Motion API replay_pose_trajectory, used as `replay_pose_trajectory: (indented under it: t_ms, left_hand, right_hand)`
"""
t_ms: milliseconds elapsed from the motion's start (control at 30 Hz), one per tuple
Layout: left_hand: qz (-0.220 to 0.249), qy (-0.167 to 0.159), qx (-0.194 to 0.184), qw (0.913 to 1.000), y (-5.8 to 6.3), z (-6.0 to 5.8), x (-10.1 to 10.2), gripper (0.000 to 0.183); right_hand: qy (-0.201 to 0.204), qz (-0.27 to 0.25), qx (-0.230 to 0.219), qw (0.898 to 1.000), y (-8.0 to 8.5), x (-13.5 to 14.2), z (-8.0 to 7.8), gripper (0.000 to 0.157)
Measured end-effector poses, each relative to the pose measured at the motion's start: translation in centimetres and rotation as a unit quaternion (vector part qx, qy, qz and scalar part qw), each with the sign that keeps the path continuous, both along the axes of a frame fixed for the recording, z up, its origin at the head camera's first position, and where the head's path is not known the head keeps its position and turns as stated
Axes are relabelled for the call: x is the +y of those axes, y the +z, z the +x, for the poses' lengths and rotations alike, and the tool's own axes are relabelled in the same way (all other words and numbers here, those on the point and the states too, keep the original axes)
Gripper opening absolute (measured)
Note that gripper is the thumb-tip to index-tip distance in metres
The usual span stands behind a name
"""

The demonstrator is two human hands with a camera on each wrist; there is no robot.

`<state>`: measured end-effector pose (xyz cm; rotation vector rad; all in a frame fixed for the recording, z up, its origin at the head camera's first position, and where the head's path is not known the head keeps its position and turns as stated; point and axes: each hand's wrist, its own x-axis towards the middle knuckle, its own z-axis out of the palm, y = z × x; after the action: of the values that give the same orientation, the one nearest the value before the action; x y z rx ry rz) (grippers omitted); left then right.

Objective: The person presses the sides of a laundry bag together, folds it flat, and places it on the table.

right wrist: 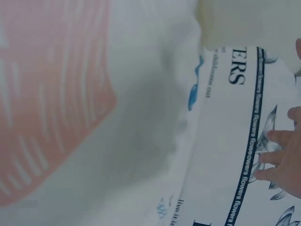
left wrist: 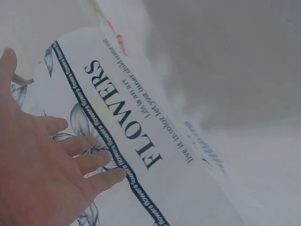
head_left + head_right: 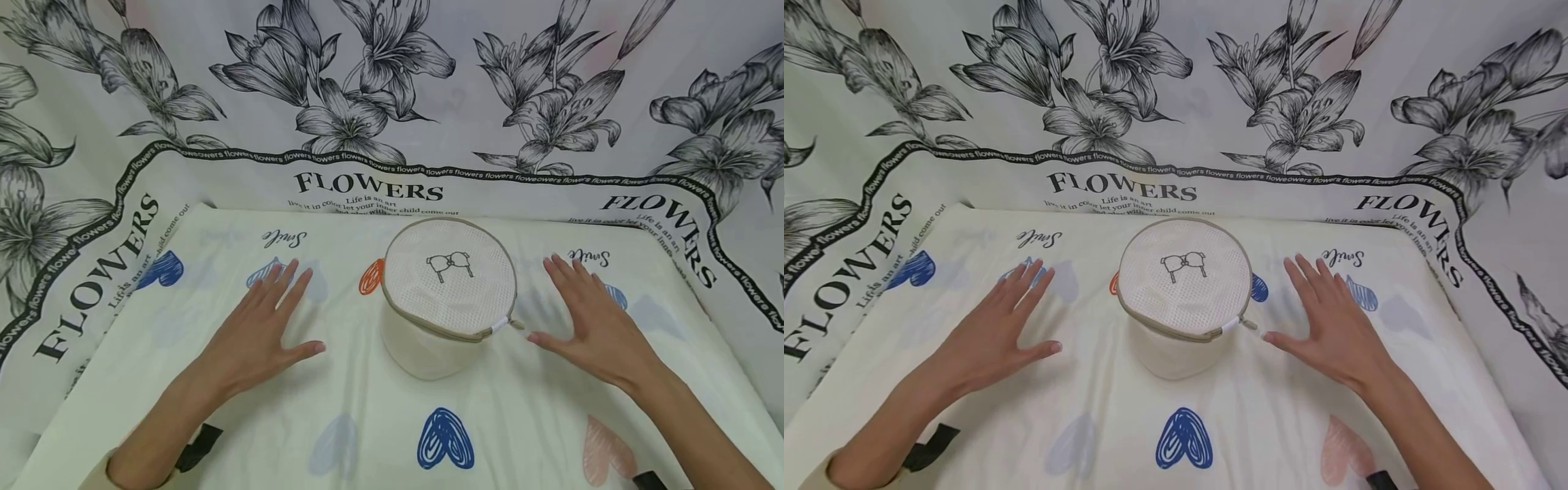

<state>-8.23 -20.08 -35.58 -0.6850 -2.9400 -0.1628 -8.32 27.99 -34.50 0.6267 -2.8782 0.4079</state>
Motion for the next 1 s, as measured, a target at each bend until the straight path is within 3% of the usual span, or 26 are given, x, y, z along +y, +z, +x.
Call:
replay_pose_trajectory:
  t_ms: [400, 600, 867, 1000]
  left_hand:
    - [0.064, -0.017, -0.019, 0.9977, 1.9, -0.3, 2.2, 0.100]
    - [0.090, -0.027, -0.030, 0.9951, 2.5, 0.0, 3.1, 0.097]
    - [0.129, -0.031, -0.035, 0.9905, 3.2, 0.1, 4.6, 0.089]
    - [0.150, -0.054, -0.025, 0.9869, 3.5, -0.1, 5.3, 0.086]
  right_hand:
    - [-0.009, -0.055, -0.047, 0.997, 1.8, -0.8, 0.1, 0.100]
    - [0.008, -0.080, -0.059, 0.995, 2.7, -1.7, 0.2, 0.099]
    - [0.051, -0.164, -0.089, 0.981, 3.5, -3.1, -0.3, 0.095]
    - [0.057, -0.188, -0.102, 0.975, 3.7, -3.6, -0.7, 0.093]
